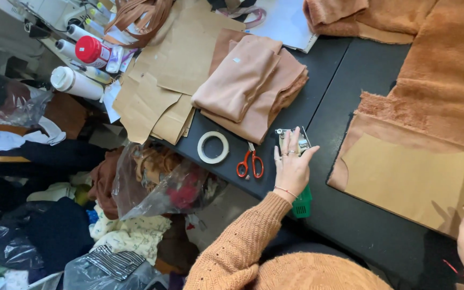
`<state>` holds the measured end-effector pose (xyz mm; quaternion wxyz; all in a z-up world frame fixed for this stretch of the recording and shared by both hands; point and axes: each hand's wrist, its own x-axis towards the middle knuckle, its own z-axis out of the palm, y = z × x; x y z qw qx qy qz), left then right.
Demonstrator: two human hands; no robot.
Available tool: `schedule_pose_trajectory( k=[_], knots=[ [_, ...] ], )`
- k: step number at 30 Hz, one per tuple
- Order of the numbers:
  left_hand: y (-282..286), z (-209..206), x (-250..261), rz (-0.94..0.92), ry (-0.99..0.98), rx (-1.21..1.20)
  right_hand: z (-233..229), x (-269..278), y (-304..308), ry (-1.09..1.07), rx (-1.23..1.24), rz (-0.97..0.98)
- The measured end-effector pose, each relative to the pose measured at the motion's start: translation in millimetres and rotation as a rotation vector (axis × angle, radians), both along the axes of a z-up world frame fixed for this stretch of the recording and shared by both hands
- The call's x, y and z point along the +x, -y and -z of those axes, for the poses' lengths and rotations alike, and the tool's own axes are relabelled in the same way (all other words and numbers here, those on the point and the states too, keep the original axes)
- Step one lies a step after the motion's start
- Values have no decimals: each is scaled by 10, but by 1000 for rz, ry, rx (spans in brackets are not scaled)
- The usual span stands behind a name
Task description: Cutting pieces of brown fabric using an electric rotary cutter and marking paper patterns.
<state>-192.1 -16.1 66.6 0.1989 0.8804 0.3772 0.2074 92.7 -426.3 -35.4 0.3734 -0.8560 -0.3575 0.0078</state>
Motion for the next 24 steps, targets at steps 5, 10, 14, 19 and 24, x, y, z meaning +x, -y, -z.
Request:
schedule_pose_trajectory(
  k=[5,10,14,19,24],
  knots=[
    [-673,-459,-376,24,177,66,-274,-50,-133,-4,-28,-20],
    [-2147,71,-969,-296,-210,247,-166,33,-51,-130,14,-25],
    [-3071,33,-1031,-101,-189,263,9,147,-32,-97,7,-56],
    [-3902,-707,-571,-147,121,54,-98,204,-71,-146,-18,-58],
    [-3963,-1470,-267,-17,285,410,17,316,-117,-64,-6,-86]
  ],
)
